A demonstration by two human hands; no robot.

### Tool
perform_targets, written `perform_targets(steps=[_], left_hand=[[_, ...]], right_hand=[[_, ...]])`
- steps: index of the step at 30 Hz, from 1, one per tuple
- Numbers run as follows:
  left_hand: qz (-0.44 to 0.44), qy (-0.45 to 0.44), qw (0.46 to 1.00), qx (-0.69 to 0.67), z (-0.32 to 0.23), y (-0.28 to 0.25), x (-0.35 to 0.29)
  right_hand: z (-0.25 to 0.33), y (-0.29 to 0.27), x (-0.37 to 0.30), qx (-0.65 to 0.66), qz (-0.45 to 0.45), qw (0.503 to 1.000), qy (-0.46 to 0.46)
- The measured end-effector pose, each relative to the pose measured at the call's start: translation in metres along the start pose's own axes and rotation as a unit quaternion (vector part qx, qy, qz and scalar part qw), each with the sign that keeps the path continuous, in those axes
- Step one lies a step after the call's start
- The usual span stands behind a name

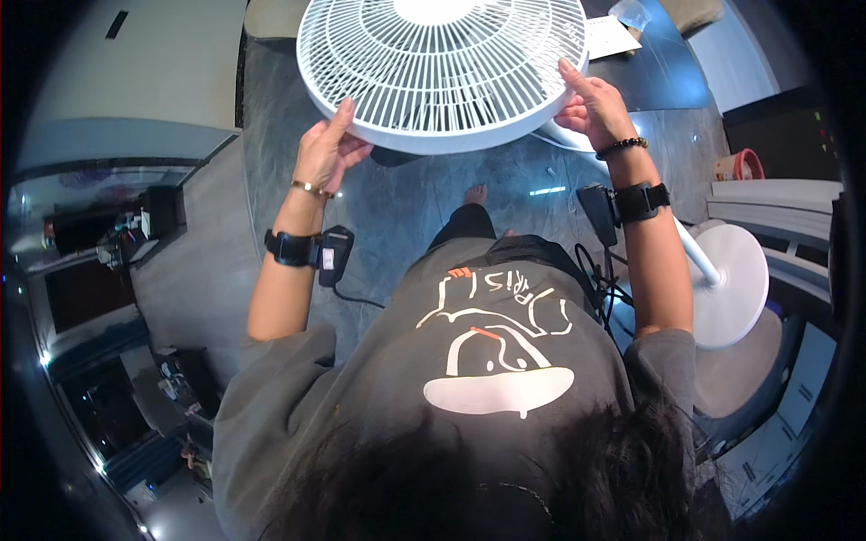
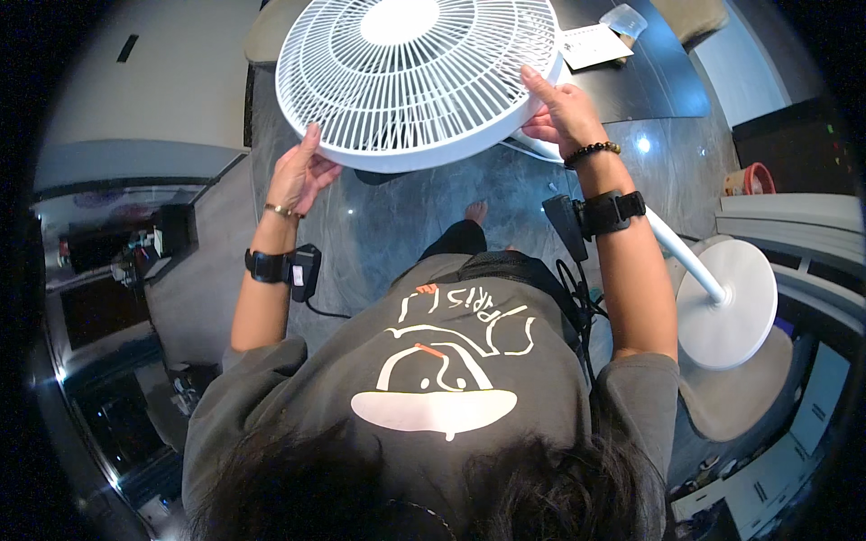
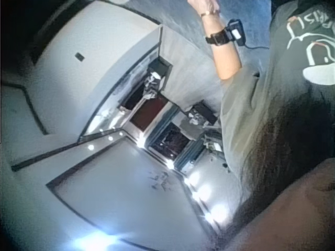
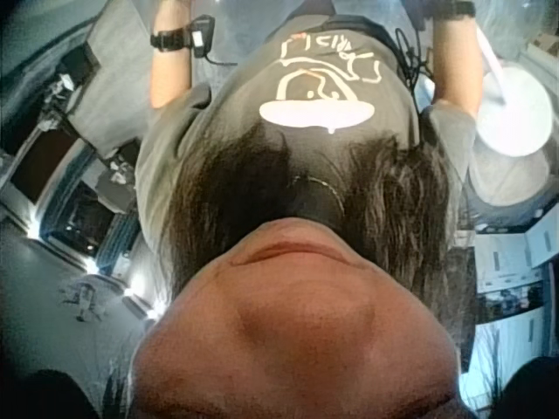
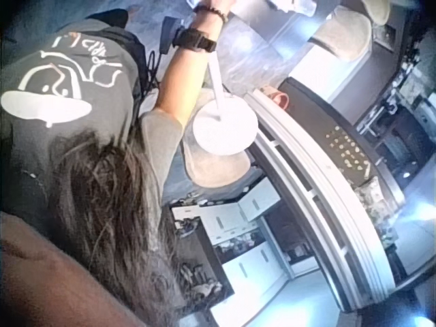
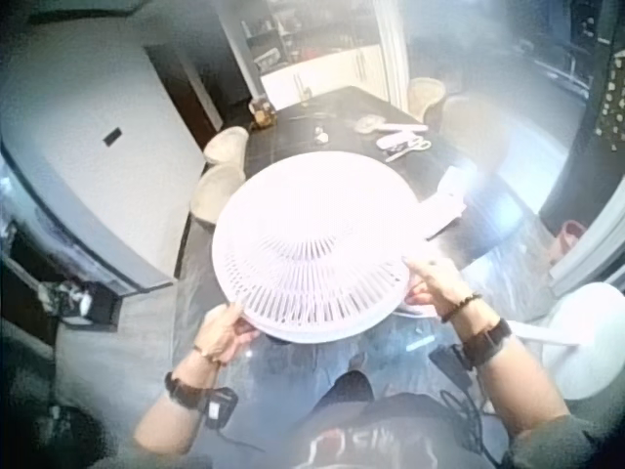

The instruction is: The person is assembling the front grill of a pedestal fan.

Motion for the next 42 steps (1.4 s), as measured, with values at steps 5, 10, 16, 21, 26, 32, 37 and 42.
perform_targets(steps=[5,10,16,21,26,32,37,42], left_hand=[[-0.007,0.028,1.000,0.001,-0.003,0.003,0.017],[0.003,0.059,0.998,-0.012,-0.027,0.010,0.061],[0.004,0.048,0.998,-0.047,-0.031,0.016,0.066],[0.004,0.034,0.999,-0.040,-0.030,0.018,0.063],[-0.024,0.054,0.997,-0.047,-0.028,0.019,0.055],[-0.050,0.078,0.995,-0.029,-0.038,0.030,0.047],[-0.022,0.114,0.993,-0.035,-0.049,0.047,0.041],[0.007,0.193,0.981,0.014,-0.061,0.059,0.046]], right_hand=[[-0.009,-0.005,0.021,0.035,-0.051,0.998,-0.009],[0.006,0.006,0.053,0.036,-0.102,0.994,-0.027],[-0.005,-0.005,0.062,0.115,-0.015,0.993,0.012],[-0.064,-0.089,0.059,-0.448,-0.030,0.878,-0.168],[-0.117,-0.105,0.039,-0.664,-0.017,0.744,-0.064],[-0.116,-0.107,0.045,-0.667,-0.057,0.738,-0.087],[-0.104,-0.106,0.040,-0.682,-0.031,0.725,-0.091],[-0.094,-0.091,0.030,-0.681,-0.010,0.727,-0.089]])
Point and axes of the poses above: each hand's wrist, its own x-axis towards the middle knuckle, its own y-axis out of the palm, z = x × y, the point moved 5 cm from there along x, towards the middle knuckle
